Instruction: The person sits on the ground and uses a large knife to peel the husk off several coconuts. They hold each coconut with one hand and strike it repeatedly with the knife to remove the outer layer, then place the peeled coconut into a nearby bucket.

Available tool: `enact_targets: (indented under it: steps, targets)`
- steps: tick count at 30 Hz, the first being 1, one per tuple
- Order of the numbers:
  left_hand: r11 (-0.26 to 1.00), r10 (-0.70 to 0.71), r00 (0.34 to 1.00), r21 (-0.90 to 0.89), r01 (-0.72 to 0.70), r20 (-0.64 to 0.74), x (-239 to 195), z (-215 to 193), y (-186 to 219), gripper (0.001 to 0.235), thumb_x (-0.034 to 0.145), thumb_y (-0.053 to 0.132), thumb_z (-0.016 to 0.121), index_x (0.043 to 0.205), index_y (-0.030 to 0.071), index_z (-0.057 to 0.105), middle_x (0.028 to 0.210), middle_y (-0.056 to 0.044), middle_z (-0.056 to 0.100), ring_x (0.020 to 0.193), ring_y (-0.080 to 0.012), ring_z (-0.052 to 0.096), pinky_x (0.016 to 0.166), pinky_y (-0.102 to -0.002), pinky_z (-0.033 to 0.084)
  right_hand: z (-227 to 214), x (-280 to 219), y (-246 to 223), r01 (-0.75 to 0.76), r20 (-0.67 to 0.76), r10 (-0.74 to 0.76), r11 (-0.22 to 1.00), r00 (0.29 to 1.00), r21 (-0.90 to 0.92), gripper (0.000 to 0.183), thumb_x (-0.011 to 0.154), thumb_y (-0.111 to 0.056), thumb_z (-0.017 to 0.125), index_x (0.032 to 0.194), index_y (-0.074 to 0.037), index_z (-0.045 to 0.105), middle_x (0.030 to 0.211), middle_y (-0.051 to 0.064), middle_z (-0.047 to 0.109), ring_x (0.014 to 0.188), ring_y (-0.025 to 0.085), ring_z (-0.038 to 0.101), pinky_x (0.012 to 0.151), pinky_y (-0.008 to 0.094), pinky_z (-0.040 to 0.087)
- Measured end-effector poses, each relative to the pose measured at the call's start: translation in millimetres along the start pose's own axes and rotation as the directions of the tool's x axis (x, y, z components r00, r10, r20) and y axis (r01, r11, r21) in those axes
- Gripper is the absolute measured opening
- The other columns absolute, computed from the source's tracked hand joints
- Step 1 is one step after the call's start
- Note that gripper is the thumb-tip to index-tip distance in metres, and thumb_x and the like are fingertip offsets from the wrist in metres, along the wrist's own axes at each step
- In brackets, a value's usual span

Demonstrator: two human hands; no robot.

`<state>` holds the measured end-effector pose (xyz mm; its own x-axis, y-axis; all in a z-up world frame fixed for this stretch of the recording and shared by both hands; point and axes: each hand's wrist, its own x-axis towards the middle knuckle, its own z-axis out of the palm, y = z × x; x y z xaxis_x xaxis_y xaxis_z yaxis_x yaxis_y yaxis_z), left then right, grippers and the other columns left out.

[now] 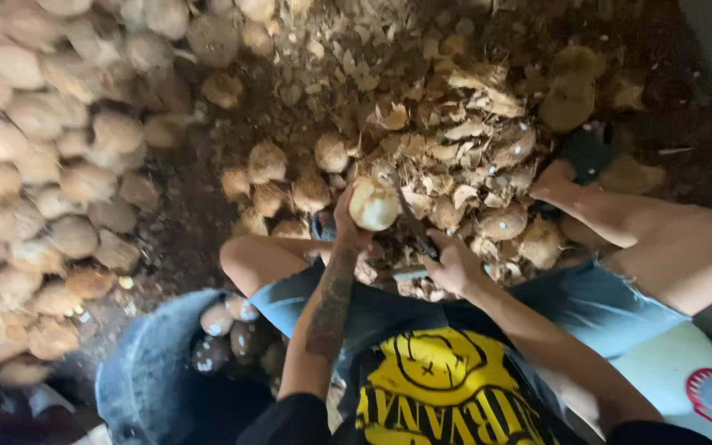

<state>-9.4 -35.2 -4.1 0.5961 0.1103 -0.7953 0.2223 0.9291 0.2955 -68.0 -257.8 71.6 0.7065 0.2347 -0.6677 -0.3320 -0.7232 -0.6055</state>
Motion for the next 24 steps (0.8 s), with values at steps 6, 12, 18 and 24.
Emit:
enact_targets:
  steps: [6,12,18,24]
  targets:
    - [0.99,0.003,0.993,0.142,-0.02,0.118,-8,1,0,0.038,0.088,0.043,0.084,0.101,0.008,0.082,0.095,-0.017,0.082,0.08,-0.0282,0.081,0.088,-0.045,0.065,3,20,39,0.783,-0.222,-0.838,0.545,0.498,-0.301,0.018,0.068,-0.005,0.073,0.084,-0.006,0.065,0.056,0.015,0.057,0.046,0.042,0.056,0.042,0.047,0.046]
    - [0.96,-0.095,0.992,0.27,0.07,0.079,3,-10,2,0.056,0.08,0.045,0.086,0.12,0.007,0.079,0.115,-0.022,0.079,0.1,-0.0421,0.077,0.097,-0.052,0.057,-5,3,37,0.13,0.073,-0.132,0.991,0.989,0.034,0.027,0.093,-0.019,0.06,0.118,-0.012,0.067,0.084,0.022,0.077,0.074,0.039,0.079,0.067,0.048,0.061]
    - [0.951,-0.078,0.974,0.308,0.009,0.213,19,-15,33,0.061,0.084,0.057,0.08,0.123,0.01,0.078,0.12,-0.024,0.077,0.106,-0.0404,0.076,0.104,-0.053,0.056,-3,30,47,0.61,-0.069,-0.668,0.712,0.741,-0.348,0.029,0.083,-0.008,0.069,0.112,-0.007,0.073,0.071,0.021,0.073,0.059,0.046,0.07,0.051,0.053,0.055]
    - [0.974,-0.154,0.966,0.196,0.113,0.206,5,-19,21,0.058,0.084,0.055,0.073,0.117,0.008,0.081,0.115,-0.023,0.079,0.099,-0.0384,0.079,0.097,-0.05,0.061,-13,4,44,0.173,-0.028,-0.179,0.974,0.983,-0.147,0.025,0.087,-0.026,0.067,0.108,-0.012,0.072,0.081,0.024,0.077,0.085,0.049,0.076,0.068,0.056,0.057]
